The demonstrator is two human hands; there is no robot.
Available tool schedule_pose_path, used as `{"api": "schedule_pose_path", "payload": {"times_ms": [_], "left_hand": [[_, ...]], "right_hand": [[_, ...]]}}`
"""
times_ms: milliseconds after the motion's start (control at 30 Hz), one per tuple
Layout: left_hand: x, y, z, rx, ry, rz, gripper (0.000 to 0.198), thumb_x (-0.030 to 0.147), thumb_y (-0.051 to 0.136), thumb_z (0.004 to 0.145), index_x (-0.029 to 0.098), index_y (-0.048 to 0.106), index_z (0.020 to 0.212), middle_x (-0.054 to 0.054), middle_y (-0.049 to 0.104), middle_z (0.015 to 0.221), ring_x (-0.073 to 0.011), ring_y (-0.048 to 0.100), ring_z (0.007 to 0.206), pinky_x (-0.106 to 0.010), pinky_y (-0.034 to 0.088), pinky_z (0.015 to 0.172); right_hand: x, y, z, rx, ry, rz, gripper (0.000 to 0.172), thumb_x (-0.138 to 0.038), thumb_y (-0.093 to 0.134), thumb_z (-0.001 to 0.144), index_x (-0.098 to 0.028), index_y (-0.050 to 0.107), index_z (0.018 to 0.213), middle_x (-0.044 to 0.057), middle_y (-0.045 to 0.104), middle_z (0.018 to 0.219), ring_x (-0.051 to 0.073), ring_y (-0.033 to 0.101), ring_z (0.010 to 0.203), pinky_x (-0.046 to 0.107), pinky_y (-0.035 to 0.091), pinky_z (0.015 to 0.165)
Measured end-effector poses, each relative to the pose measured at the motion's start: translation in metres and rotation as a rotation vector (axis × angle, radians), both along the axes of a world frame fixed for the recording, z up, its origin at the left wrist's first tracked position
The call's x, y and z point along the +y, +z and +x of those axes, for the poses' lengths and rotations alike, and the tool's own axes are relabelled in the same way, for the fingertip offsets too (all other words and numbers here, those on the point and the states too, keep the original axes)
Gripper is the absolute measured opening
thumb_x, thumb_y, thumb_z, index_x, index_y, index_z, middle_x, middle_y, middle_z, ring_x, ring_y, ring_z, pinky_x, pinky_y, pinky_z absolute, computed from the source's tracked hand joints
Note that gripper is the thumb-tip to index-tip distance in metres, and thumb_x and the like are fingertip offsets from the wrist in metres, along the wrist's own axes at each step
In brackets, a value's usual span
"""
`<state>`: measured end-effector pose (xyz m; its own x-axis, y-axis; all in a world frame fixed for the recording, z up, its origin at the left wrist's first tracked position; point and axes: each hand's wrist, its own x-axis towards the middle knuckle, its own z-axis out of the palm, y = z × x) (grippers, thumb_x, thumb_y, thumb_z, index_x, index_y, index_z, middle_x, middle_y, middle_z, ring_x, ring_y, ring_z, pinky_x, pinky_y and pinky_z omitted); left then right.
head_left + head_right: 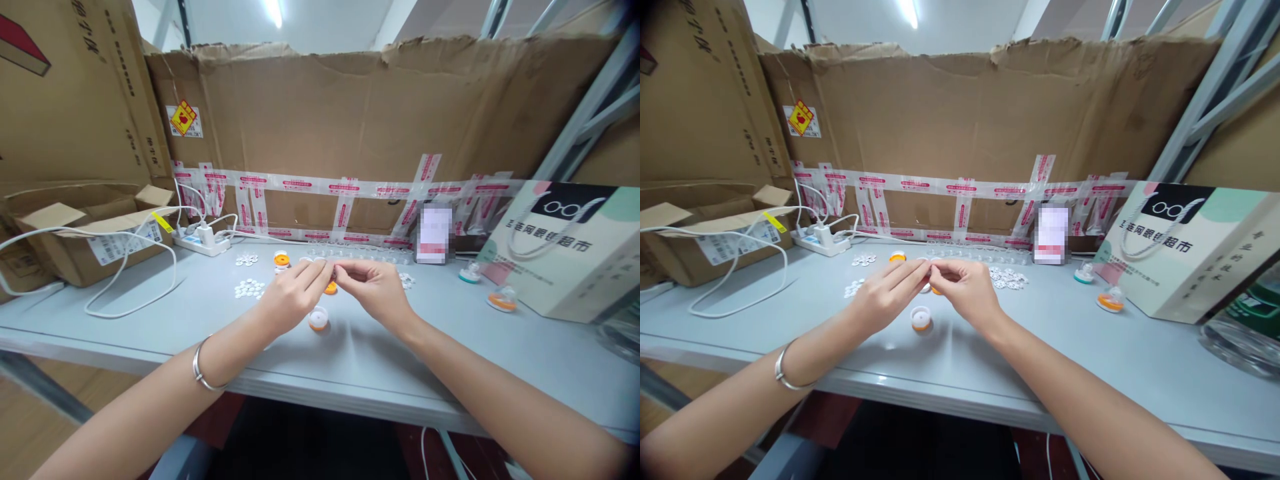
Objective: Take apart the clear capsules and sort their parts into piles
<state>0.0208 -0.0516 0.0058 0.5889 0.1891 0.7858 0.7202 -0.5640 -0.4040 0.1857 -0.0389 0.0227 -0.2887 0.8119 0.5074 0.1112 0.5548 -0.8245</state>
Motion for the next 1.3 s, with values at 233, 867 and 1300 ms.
{"api": "schedule_pose_path", "payload": {"times_ms": [233,867,1300], "left_hand": [[-0.002,0.001,-0.003,0.014,-0.028,0.105,0.029,0.010,0.050,0.082,0.006,0.049,0.111,-0.013,0.064,0.099,-0.0204,0.060,0.087,-0.034,0.051,0.074],[0.010,0.005,0.000,-0.489,-0.305,-0.444,0.013,0.021,0.061,0.076,0.016,0.061,0.088,-0.001,0.064,0.076,-0.0075,0.058,0.065,-0.017,0.048,0.060],[0.009,0.005,0.004,-0.559,-0.322,-0.462,0.009,0.022,0.060,0.076,0.016,0.060,0.083,-0.001,0.063,0.074,-0.0084,0.059,0.065,-0.018,0.049,0.060]], "right_hand": [[-0.002,-0.001,-0.001,0.051,0.021,0.005,0.020,-0.029,0.059,0.075,-0.020,0.072,0.086,0.001,0.067,0.068,0.017,0.062,0.071,0.030,0.053,0.064],[0.015,0.002,0.004,0.150,0.151,-0.385,0.022,-0.034,0.067,0.066,-0.014,0.065,0.076,0.002,0.068,0.064,0.013,0.064,0.061,0.027,0.052,0.067],[0.020,0.005,0.004,0.074,0.047,-0.337,0.018,-0.028,0.070,0.059,-0.014,0.060,0.067,0.001,0.064,0.061,0.011,0.059,0.056,0.026,0.049,0.059]]}}
